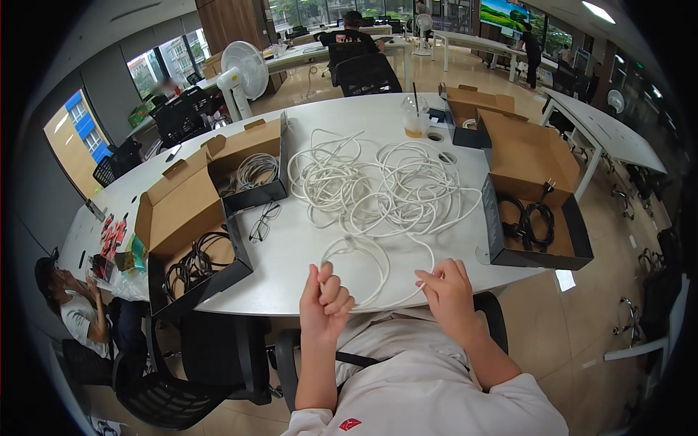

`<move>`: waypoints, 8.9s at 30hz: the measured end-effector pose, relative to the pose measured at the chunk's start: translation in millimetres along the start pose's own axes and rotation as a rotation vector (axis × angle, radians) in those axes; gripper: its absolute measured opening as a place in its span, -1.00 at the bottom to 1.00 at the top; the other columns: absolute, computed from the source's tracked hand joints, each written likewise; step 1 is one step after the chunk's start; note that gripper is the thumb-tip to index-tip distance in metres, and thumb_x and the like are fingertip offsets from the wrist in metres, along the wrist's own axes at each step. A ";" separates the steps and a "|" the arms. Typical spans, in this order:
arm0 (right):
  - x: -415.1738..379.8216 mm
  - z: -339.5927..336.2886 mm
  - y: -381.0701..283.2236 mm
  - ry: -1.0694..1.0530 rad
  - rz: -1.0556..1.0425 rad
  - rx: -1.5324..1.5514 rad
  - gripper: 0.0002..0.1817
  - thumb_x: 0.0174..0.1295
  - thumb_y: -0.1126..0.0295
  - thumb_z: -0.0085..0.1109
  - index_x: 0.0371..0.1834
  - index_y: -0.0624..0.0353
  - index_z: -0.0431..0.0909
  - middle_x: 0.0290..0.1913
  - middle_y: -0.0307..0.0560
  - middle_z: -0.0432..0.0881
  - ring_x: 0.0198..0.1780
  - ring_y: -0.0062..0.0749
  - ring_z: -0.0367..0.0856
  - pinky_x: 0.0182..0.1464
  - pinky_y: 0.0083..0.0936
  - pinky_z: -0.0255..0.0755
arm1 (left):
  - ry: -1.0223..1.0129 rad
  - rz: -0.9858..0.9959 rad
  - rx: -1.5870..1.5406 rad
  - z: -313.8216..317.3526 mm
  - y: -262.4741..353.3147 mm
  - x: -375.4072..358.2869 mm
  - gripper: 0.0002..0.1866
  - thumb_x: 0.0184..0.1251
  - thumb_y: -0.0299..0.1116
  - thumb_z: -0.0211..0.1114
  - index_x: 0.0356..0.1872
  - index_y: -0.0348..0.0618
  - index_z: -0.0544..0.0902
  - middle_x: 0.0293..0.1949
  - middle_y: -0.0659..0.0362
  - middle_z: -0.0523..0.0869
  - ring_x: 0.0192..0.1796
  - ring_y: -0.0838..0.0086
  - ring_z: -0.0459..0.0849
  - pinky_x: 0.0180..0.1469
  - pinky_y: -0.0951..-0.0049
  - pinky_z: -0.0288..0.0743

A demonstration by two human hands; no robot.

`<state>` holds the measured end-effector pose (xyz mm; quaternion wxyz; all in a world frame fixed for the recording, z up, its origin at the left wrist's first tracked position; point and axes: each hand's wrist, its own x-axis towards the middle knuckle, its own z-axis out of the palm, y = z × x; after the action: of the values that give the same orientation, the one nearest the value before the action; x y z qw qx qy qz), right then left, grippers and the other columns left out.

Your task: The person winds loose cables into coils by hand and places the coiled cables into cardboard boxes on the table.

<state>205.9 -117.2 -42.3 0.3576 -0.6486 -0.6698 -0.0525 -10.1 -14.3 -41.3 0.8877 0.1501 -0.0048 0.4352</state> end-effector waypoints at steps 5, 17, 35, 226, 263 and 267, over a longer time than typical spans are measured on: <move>-6.7 13.7 17.4 -0.273 0.579 0.838 -0.56 0.30 0.58 -0.02 0.27 0.28 0.41 0.00 0.05 0.63 -0.17 -0.39 0.64 -0.06 -0.51 0.49 | 0.062 -0.123 0.046 1.7 -18.3 0.4 -0.61 0.59 -0.02 -0.24 -0.48 0.09 0.25 -0.77 0.42 0.06 -0.75 0.67 0.00 -0.65 0.58 -0.01; -1.0 5.9 20.3 -0.216 0.782 1.728 -0.43 0.50 -0.02 -0.30 0.42 0.09 0.08 -0.23 -0.18 0.42 -0.48 -0.55 0.33 -0.41 -0.60 0.26 | 0.079 -0.286 0.475 4.1 -57.5 3.1 -0.84 0.47 -0.29 -0.06 -0.27 -0.11 0.43 -0.67 0.27 0.40 -0.70 0.57 0.31 -0.56 0.49 0.28; -3.2 -2.8 27.6 -0.372 0.580 1.567 -0.70 0.48 0.26 -0.06 -0.11 0.31 0.54 -0.68 -0.46 0.17 -0.69 -0.76 -0.01 -0.64 -0.67 -0.09 | -0.113 -0.389 0.763 -6.5 -55.9 0.2 -0.68 0.51 -0.17 -0.07 -0.39 -0.16 0.44 -0.60 0.10 0.58 -0.58 0.39 0.51 -0.29 0.36 0.45; 113.6 -48.0 86.1 -0.136 0.455 0.599 -0.77 0.30 0.61 0.03 -0.01 0.41 0.53 -0.27 -0.17 0.62 -0.28 -0.65 0.56 -0.18 -0.65 0.48 | -0.008 -0.194 0.632 -27.0 -34.6 84.4 -0.22 0.38 -0.05 0.11 0.45 -0.32 0.05 0.39 -0.13 0.27 0.42 0.15 0.29 0.43 0.26 0.09; 446.2 88.2 475.6 0.680 1.413 0.303 -0.64 0.30 0.51 -0.01 0.14 0.41 0.44 0.19 0.25 0.47 0.11 -0.12 0.58 0.01 -0.38 0.55 | 0.122 -0.417 0.568 -65.9 -24.0 66.3 -0.53 0.41 -0.23 0.21 0.24 -0.25 0.44 0.00 0.11 0.60 0.06 0.41 0.53 0.19 0.38 0.34; 443.0 86.9 467.0 0.461 1.362 0.165 -0.62 0.28 0.44 0.04 0.13 0.41 0.44 0.13 0.18 0.48 0.07 -0.16 0.55 -0.02 -0.35 0.52 | 0.183 -0.465 0.591 -58.1 -19.8 70.4 -0.55 0.41 -0.23 0.19 0.22 -0.24 0.45 -0.02 0.12 0.61 0.04 0.40 0.54 0.19 0.38 0.34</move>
<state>636.5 369.1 -48.0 0.4909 -0.8653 -0.0263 0.0972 41.9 44.3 -92.2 0.8778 0.3573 0.2343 0.2165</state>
